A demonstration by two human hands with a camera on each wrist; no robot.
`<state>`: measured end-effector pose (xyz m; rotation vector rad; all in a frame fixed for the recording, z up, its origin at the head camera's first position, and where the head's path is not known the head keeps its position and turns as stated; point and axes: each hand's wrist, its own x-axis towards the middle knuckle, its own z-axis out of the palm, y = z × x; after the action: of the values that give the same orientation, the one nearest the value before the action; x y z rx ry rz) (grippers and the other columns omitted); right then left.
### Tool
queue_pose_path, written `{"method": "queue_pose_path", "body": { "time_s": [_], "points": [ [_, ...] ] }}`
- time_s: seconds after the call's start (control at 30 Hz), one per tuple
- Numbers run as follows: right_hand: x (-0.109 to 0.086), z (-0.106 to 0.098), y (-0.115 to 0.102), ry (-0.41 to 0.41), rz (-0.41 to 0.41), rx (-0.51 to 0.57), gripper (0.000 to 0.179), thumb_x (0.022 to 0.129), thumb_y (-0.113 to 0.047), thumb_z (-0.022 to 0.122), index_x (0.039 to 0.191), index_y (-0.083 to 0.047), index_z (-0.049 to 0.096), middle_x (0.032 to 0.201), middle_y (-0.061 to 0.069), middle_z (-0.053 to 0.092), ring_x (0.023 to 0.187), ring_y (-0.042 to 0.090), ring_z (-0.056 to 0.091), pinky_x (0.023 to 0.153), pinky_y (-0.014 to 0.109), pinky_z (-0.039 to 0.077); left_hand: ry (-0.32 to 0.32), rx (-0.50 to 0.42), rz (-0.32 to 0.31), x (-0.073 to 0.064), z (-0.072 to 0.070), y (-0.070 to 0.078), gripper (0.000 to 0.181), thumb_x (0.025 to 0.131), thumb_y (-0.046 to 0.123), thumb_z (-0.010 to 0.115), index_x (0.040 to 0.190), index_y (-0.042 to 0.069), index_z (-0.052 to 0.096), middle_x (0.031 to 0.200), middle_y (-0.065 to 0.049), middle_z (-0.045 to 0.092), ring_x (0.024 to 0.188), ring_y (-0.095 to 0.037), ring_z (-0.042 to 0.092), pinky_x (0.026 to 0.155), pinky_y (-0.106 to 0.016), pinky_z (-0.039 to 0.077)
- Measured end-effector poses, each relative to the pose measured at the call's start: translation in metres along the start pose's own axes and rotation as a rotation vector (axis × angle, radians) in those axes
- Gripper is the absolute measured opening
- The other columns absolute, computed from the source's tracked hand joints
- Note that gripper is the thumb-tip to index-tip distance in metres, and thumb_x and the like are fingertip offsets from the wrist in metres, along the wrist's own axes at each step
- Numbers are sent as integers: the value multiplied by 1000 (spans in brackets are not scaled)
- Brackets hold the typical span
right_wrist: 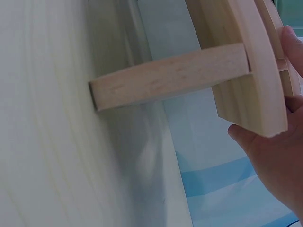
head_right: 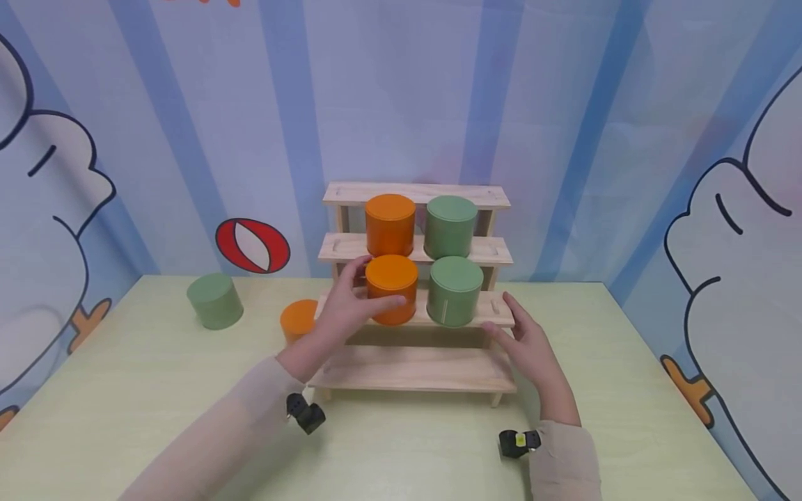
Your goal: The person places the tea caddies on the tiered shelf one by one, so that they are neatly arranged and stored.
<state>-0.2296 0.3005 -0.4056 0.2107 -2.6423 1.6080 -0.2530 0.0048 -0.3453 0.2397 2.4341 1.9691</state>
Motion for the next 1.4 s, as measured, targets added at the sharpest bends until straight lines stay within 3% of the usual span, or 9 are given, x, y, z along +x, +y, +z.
{"method": "queue_pose_path", "body": {
  "time_s": [0.13,0.27,0.63,1.17,1.4],
  "points": [
    [0,0,0,1,2,-2,81,97,-37,56,156,-13,6,156,22,20,137,43,33,107,54,35,11,26,5,-5,-8,-1,91,72,39,85,146,24,34,137,-1,45,124,-27,45,99,-46,45],
    [0,0,-1,-1,4,-4,81,97,-38,56,156,-14,6,156,23,21,137,43,34,107,55,35,11,30,50,-13,-19,-2,88,74,34,84,146,21,34,138,-3,46,127,-28,44,101,-47,44],
    [-1,0,-1,1,7,-2,81,97,-37,56,156,-13,6,156,24,22,136,44,34,107,55,35,40,125,112,-24,-65,-6,89,79,27,81,149,17,28,143,-6,43,130,-24,37,104,-50,37],
    [-2,-1,-2,3,11,-13,80,97,-39,56,156,-16,6,156,22,21,137,44,33,106,55,36,281,221,178,-20,-136,-34,87,81,24,79,149,11,26,146,-10,38,133,-27,33,104,-47,33],
    [-2,0,-4,0,3,-21,79,98,-38,54,156,-15,6,156,23,22,135,44,36,105,55,37,354,240,183,-16,-161,-43,87,82,22,77,150,8,24,148,-13,34,135,-31,31,110,-55,29]
  ]
}}
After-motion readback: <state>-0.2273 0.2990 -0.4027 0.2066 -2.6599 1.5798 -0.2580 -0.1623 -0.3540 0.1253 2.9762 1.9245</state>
